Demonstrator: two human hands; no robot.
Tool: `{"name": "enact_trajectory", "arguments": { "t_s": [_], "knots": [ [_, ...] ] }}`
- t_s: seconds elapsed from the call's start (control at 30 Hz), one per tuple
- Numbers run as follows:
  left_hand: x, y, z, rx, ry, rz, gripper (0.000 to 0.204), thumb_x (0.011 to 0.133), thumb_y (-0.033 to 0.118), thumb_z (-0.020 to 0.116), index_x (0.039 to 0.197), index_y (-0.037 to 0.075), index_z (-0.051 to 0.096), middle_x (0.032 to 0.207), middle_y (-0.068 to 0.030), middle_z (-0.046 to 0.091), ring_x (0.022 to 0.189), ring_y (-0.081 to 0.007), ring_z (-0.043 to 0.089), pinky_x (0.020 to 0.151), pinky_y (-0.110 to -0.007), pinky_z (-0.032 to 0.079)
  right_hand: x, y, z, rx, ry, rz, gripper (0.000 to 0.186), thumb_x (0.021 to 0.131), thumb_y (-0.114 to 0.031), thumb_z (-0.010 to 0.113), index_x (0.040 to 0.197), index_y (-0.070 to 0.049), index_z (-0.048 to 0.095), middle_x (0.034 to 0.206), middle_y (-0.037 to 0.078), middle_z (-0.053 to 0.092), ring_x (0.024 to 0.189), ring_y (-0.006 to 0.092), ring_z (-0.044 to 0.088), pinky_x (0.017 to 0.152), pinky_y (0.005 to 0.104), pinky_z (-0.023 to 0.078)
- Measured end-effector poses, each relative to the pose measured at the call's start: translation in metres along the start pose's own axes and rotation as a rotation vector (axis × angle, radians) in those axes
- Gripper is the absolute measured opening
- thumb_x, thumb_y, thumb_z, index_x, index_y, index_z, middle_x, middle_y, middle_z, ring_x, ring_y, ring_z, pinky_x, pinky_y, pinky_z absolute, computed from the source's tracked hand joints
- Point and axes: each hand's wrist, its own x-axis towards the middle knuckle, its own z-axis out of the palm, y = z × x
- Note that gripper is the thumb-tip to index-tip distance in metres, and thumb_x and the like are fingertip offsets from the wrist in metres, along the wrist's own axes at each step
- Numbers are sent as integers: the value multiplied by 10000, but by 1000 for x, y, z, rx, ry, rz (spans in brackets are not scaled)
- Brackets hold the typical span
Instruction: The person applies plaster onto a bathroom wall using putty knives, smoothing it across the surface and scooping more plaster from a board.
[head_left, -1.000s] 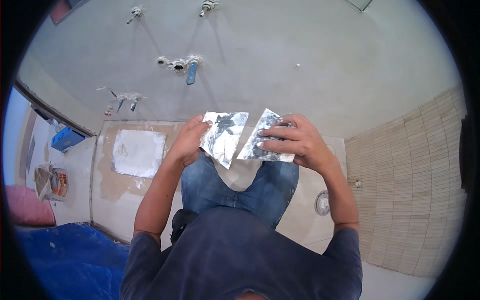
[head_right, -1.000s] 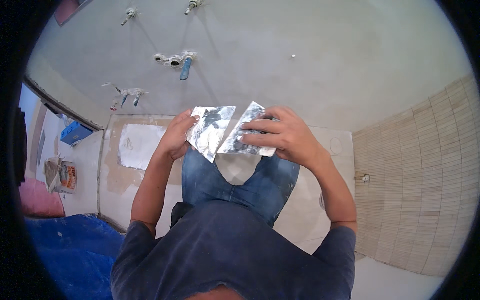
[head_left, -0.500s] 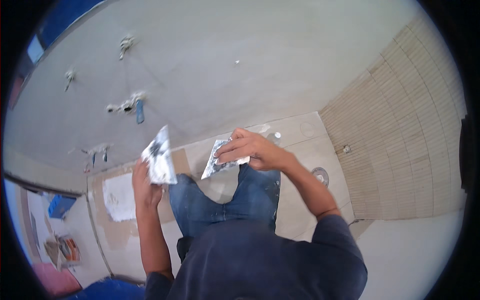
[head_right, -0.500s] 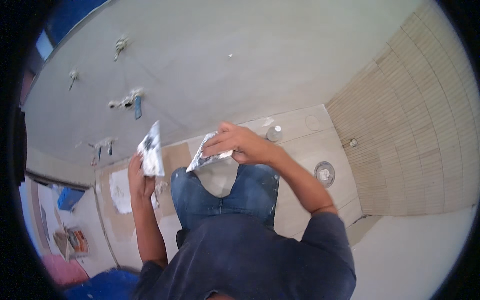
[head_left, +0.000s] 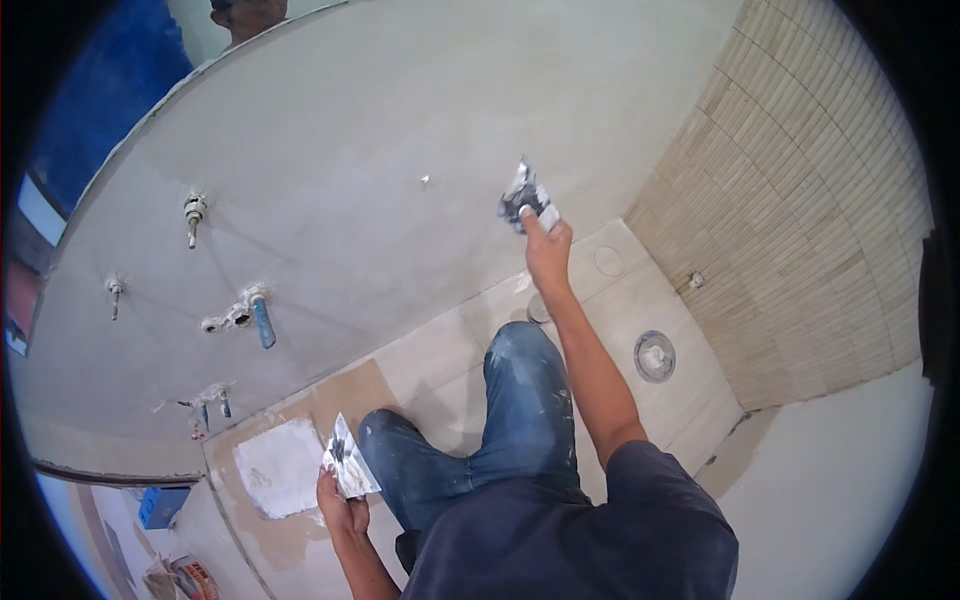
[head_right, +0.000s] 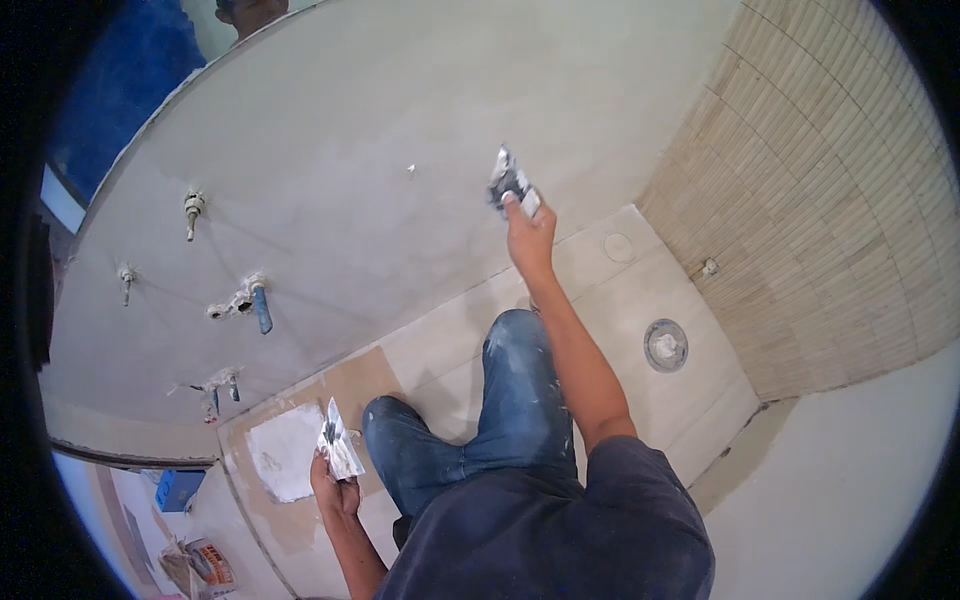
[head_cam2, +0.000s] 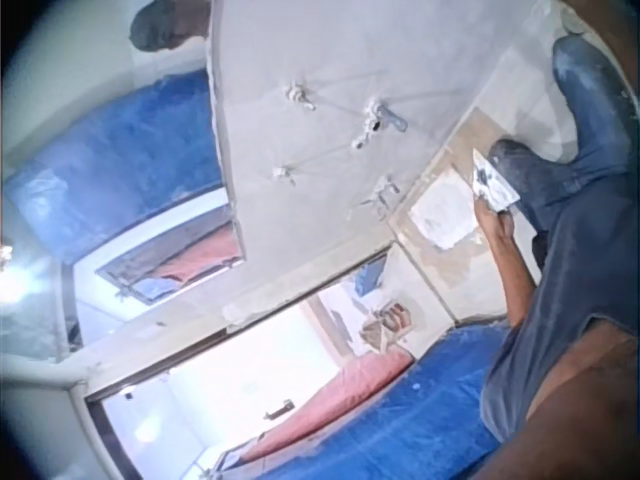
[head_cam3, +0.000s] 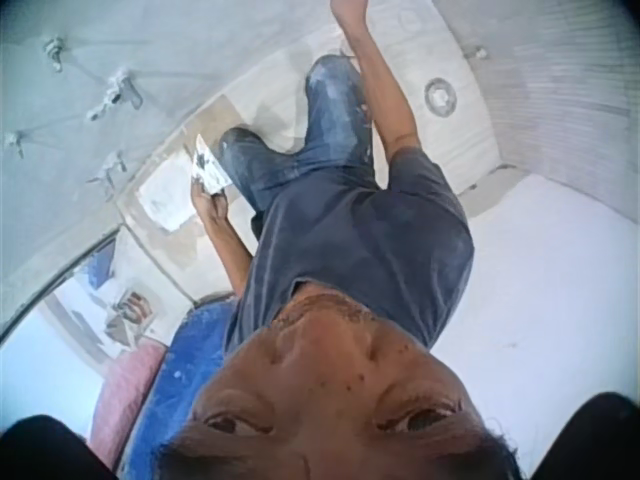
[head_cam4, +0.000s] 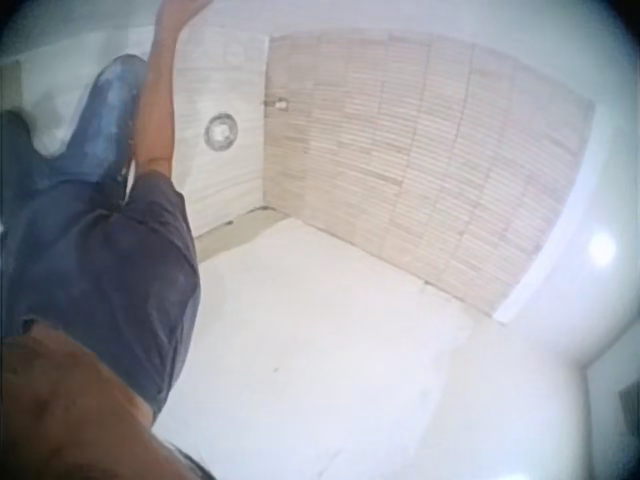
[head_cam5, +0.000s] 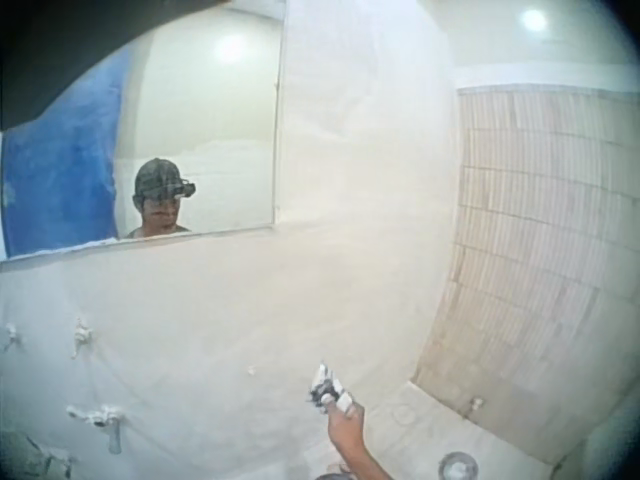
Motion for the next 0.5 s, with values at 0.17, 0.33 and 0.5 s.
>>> {"name": "enact_trajectory", "arguments": {
  "t_s": [0.17, 0.33, 0.5],
  "knots": [
    [0, 1, -1, -9, 8, 16, 381, 1051, 168, 489, 1399, 38, 576, 1262, -79, 710, 1101, -203, 725, 907, -346, 607, 55, -3, 11, -31, 189, -249, 292, 1038, -152, 634, 1225, 64, 692, 1033, 111, 761, 970, 180, 693, 897, 322, 531],
    [-7, 3, 1, 40, -28, 23, 365, 1062, 187, 485, 1386, 44, 575, 1234, -79, 708, 1086, -200, 719, 876, -329, 604, 85, 8, 2, -76, 345, -248, 285, 1038, -131, 610, 1228, 66, 689, 1059, 149, 766, 993, 222, 711, 916, 352, 538],
    [-10, 6, 9, 19, 17, 61, 353, 1062, 209, 494, 1358, 46, 594, 1218, -83, 735, 1044, -218, 746, 852, -337, 621, 100, 25, -31, -74, 406, -198, 284, 1037, -133, 613, 1230, 60, 693, 1076, 145, 766, 1005, 226, 715, 917, 361, 541]
  ]
}}
